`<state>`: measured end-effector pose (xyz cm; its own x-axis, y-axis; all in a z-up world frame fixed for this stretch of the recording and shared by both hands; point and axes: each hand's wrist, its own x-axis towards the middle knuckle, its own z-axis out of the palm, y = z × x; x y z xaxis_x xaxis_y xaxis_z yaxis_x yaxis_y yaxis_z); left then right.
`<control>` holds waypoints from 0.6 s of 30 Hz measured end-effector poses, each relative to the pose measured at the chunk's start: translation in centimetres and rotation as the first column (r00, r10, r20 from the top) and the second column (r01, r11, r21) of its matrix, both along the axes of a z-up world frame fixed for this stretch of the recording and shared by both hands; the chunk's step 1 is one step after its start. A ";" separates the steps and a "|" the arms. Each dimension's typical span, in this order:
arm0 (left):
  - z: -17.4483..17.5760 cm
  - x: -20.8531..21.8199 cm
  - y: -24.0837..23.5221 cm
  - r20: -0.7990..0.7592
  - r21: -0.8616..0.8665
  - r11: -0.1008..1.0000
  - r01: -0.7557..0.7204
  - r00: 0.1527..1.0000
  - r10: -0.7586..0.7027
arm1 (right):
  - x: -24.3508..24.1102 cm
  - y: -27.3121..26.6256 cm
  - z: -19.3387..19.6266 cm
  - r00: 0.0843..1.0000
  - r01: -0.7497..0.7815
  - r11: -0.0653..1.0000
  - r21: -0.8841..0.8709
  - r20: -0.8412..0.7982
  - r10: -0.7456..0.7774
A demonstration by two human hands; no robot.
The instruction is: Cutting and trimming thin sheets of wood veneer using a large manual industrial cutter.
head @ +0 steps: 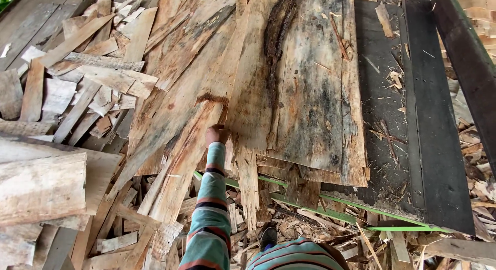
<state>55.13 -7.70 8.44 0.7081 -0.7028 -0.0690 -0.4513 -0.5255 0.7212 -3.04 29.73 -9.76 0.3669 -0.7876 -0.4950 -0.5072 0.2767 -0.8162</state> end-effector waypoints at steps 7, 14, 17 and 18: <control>8.0 -5.8 1.2 0.221 -0.110 0.984 0.142 0.968 -0.115 | 3.7 -14.8 6.1 1.000 0.014 0.999 0.043 0.018 -0.014; 8.9 -19.5 8.3 0.335 -0.452 0.747 0.487 0.869 -0.364 | 11.2 -22.6 29.9 0.967 0.196 0.937 -0.289 -0.102 -0.234; 11.2 -25.5 15.0 0.377 -0.489 0.626 0.608 0.794 -0.477 | 13.0 -24.9 33.4 0.971 0.238 0.915 -0.326 0.099 -0.218; 11.4 -27.1 17.1 0.386 -0.394 0.612 0.686 0.728 -0.567 | 13.3 -25.7 34.1 0.986 0.169 0.932 -0.320 0.072 -0.154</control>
<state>27.99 9.45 19.80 0.0344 -0.8695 0.4927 -0.6976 0.3322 0.6348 10.30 4.06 24.30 0.2375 -0.9528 -0.1892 -0.4387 0.0686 -0.8960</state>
